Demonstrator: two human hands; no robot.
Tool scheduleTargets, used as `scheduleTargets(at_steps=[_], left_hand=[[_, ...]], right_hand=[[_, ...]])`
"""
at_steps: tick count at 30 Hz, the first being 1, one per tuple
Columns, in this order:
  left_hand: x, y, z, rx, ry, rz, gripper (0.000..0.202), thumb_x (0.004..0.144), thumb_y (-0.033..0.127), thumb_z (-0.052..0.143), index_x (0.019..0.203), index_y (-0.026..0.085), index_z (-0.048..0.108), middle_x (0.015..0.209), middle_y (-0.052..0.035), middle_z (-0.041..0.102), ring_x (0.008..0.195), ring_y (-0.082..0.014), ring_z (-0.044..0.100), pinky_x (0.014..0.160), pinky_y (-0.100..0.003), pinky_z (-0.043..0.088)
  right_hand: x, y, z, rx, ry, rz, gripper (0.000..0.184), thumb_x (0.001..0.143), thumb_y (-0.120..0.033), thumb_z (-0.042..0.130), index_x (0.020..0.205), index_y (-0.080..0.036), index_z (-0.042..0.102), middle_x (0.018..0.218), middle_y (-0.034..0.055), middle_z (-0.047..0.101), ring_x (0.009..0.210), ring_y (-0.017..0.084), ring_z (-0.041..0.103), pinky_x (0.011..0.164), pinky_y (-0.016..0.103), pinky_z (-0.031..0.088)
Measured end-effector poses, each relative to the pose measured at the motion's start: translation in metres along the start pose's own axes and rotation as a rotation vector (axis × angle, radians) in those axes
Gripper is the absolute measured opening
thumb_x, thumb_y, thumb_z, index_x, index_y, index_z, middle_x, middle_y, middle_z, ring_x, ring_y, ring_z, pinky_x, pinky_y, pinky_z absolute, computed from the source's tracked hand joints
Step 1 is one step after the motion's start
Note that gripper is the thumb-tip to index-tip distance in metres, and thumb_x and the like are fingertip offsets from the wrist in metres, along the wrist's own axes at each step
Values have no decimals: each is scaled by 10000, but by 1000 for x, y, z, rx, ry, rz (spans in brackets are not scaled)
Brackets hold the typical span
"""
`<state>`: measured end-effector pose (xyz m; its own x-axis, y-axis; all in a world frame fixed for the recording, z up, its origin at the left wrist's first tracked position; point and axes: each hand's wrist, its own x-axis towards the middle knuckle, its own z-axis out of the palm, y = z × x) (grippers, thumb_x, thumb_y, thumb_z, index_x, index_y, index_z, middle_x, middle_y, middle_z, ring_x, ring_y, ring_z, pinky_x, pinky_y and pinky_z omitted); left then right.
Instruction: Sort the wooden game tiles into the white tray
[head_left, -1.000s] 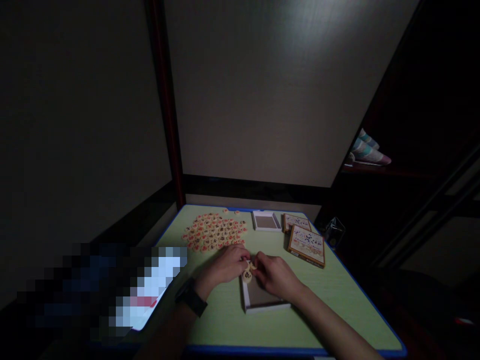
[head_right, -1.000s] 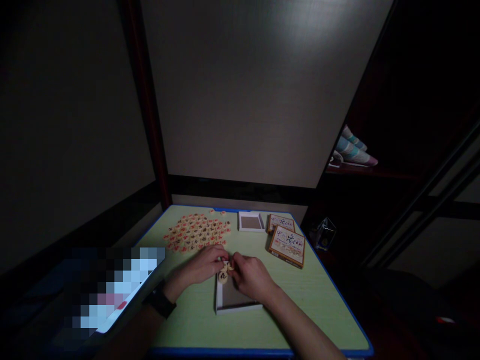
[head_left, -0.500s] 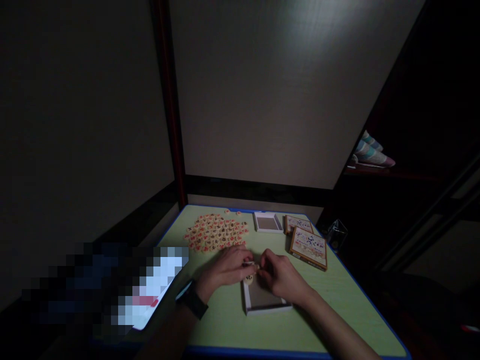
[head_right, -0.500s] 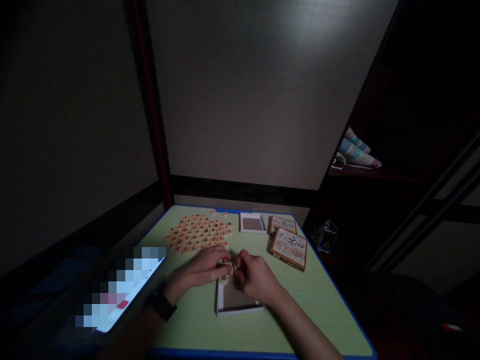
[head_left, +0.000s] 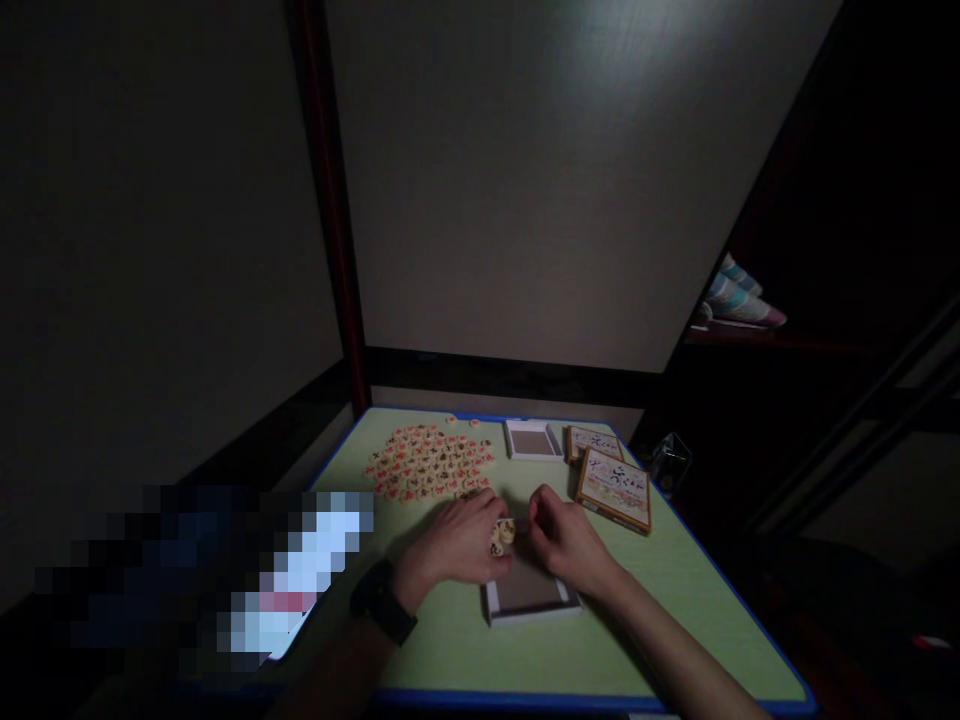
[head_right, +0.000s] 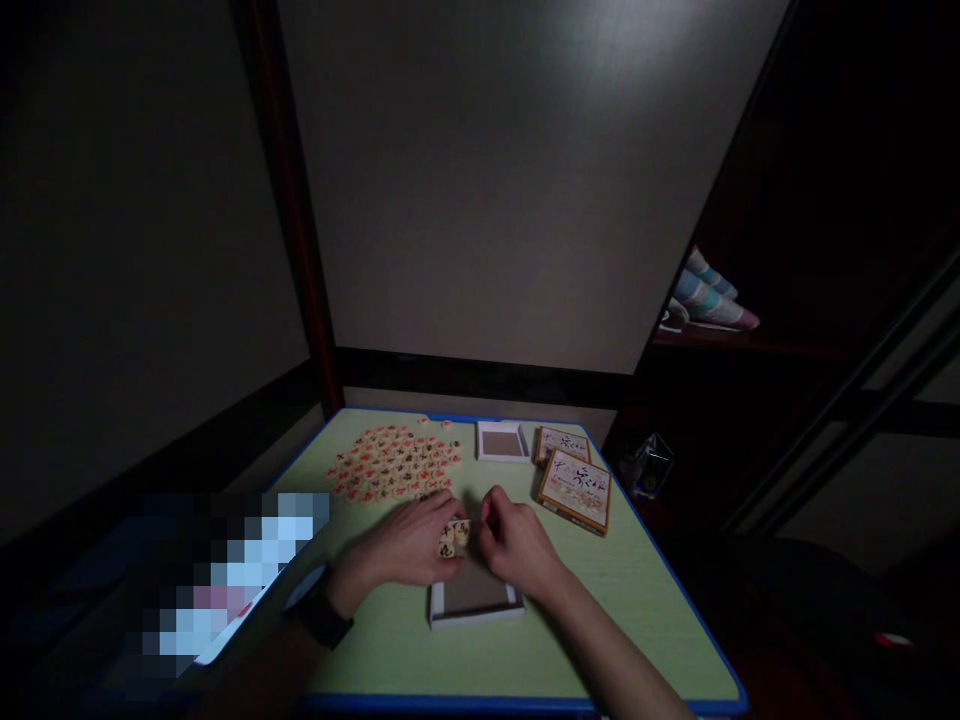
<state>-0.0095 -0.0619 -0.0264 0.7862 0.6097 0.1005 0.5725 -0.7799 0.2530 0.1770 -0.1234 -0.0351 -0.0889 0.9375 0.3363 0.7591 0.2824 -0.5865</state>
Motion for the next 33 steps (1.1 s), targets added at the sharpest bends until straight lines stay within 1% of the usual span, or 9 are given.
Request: scheduleTargets(at_steps=[6, 15, 21, 27, 33], left_hand=[[1, 1, -1, -1, 3, -5, 336, 711, 378, 636, 998, 216, 568, 1075, -56, 622, 943, -247, 622, 797, -337, 493], [0, 2, -1, 11, 21, -19, 343, 704, 361, 626, 1015, 227, 573, 1085, -47, 626, 938, -239, 630, 802, -331, 493], [-1, 5, -4, 25, -2, -32, 324, 718, 352, 597, 1012, 219, 576, 1088, -58, 626, 937, -244, 635, 801, -338, 493], [-1, 4, -3, 40, 11, -17, 329, 715, 360, 598, 1009, 215, 581, 1080, -63, 628, 950, -251, 631, 816, -351, 503], [-1, 5, -3, 32, 3, -27, 339, 719, 391, 605, 1009, 218, 585, 1082, -65, 626, 956, -260, 633, 813, -363, 517]], right_hand=[[0, -1, 1, 10, -42, 8, 94, 774, -166, 478, 840, -228, 456, 574, -58, 493, 493, 130, 472, 499, 221, 289], [0, 0, 4, 8, -49, 5, 83, 784, -169, 484, 840, -229, 473, 608, -38, 562, 518, 142, 522, 511, 221, 319], [0, -1, 4, 14, -55, 9, 65, 792, -172, 480, 827, -227, 472, 592, -46, 541, 503, 137, 512, 500, 219, 313], [1, 0, 5, 14, -59, 1, 64, 792, -171, 479, 812, -228, 458, 564, -57, 498, 482, 130, 477, 487, 222, 291], [-1, 1, 4, 73, -49, -12, 53, 811, -185, 479, 828, -229, 455, 585, -52, 543, 489, 127, 507, 482, 216, 321]])
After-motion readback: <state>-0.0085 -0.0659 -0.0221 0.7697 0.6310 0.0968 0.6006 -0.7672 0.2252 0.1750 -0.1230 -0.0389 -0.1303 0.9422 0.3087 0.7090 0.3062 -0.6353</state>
